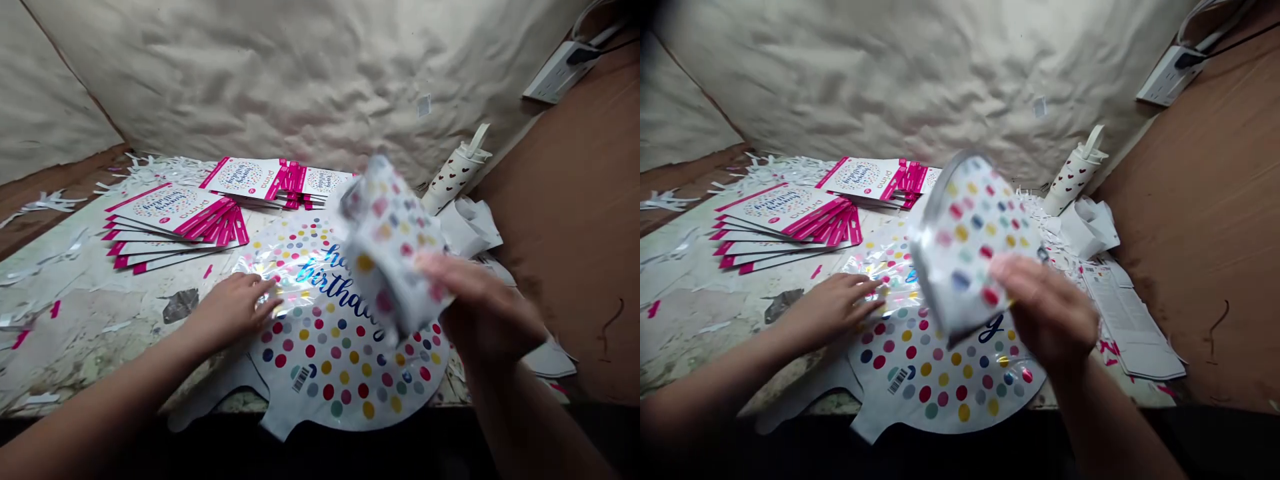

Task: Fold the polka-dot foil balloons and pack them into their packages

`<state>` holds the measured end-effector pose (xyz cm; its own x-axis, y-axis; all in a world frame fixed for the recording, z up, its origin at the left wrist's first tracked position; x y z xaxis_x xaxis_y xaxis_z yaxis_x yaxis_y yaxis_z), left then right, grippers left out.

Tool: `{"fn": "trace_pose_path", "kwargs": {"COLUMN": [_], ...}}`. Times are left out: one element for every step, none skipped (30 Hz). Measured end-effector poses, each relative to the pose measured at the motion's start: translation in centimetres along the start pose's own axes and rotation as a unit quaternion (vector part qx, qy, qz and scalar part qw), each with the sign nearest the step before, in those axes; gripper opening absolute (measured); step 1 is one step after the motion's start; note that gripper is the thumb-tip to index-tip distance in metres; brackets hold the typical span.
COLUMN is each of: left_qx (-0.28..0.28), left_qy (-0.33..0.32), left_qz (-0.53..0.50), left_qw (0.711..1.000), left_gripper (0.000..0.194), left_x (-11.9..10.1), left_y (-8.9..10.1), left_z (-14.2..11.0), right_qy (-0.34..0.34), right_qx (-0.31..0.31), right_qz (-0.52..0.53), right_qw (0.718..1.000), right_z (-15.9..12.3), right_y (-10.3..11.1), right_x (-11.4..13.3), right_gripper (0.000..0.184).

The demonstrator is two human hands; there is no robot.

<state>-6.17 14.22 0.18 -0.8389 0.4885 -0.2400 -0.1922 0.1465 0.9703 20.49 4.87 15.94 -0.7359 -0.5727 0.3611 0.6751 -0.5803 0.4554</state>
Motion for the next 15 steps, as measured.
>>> {"fn": "trace_pose_path", "kwargs": {"left_qx": [-0.011, -0.016, -0.014, -0.007, 0.001, 0.004, 0.001, -0.012, -0.028, -0.041, -0.047, -0.043, -0.027, 0.003, 0.044], "left_qy": [0.025, 0.060, 0.099, 0.134, 0.159, 0.176, 0.184, 0.186, 0.184, 0.181, 0.178, 0.176, 0.173, 0.171, 0.168], "left_qz": [-0.062, -0.135, -0.216, -0.297, -0.370, -0.427, -0.466, -0.489, -0.501, -0.511, -0.521, -0.532, -0.542, -0.548, -0.550], "left_qw": [0.998, 0.989, 0.971, 0.945, 0.915, 0.887, 0.866, 0.852, 0.845, 0.839, 0.833, 0.827, 0.822, 0.819, 0.817], "left_gripper": [0.054, 0.053, 0.052, 0.052, 0.052, 0.052, 0.051, 0.050, 0.048, 0.047, 0.047, 0.049, 0.053, 0.058, 0.063], "left_x": [1.0, 2.2, 3.3, 4.1, 4.4, 4.4, 4.2, 4.0, 3.7, 3.3, 2.9, 2.4, 1.7, 1.0, 0.3], "left_y": [0.5, 0.6, 0.2, -0.4, -1.2, -1.8, -2.3, -2.5, -2.5, -2.4, -2.3, -2.3, -2.4, -2.6, -2.9], "left_z": [0.0, -0.1, -0.2, -0.3, -0.2, 0.1, 0.7, 1.5, 2.6, 3.8, 5.1, 6.5, 7.8, 9.0, 10.1], "right_qy": [0.033, 0.058, 0.065, 0.059, 0.045, 0.028, 0.014, 0.001, -0.008, -0.015, -0.019, -0.023, -0.025, -0.027, -0.029], "right_qx": [0.065, 0.127, 0.174, 0.220, 0.252, 0.271, 0.282, 0.287, 0.291, 0.293, 0.294, 0.295, 0.297, 0.301, 0.303], "right_qz": [0.035, 0.055, 0.061, 0.057, 0.052, 0.051, 0.054, 0.059, 0.066, 0.071, 0.074, 0.075, 0.074, 0.072, 0.070], "right_qw": [0.997, 0.989, 0.981, 0.972, 0.965, 0.961, 0.958, 0.956, 0.955, 0.953, 0.953, 0.952, 0.952, 0.951, 0.950], "right_z": [-2.5, -5.0, -7.4, -9.6, -11.4, -12.8, -13.8, -14.5, -14.9, -15.2, -15.3, -15.3, -15.3, -15.3, -15.3], "right_y": [-1.7, -3.3, -4.6, -5.9, -6.8, -7.3, -7.6, -7.8, -7.9, -8.0, -8.0, -8.0, -8.1, -8.2, -8.3], "right_x": [1.2, 2.0, 2.2, 1.9, 1.4, 0.8, 0.2, -0.3, -0.6, -0.8, -1.0, -1.1, -1.2, -1.2, -1.2], "right_gripper": [0.036, 0.037, 0.036, 0.034, 0.032, 0.031, 0.030, 0.029, 0.029, 0.030, 0.030, 0.030, 0.030, 0.030, 0.030]}}
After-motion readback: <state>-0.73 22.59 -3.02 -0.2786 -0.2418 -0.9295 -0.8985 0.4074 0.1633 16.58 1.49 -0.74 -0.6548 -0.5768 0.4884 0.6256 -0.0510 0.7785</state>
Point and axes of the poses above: each hand's wrist, its own z-axis towards the middle knuckle, its own y-axis out of the back of the hand, x = y × z, the point moved 10 cm from there along z, towards the middle knuckle, and after that the axes turned 9 degrees about -y, right-handed, at the moved point
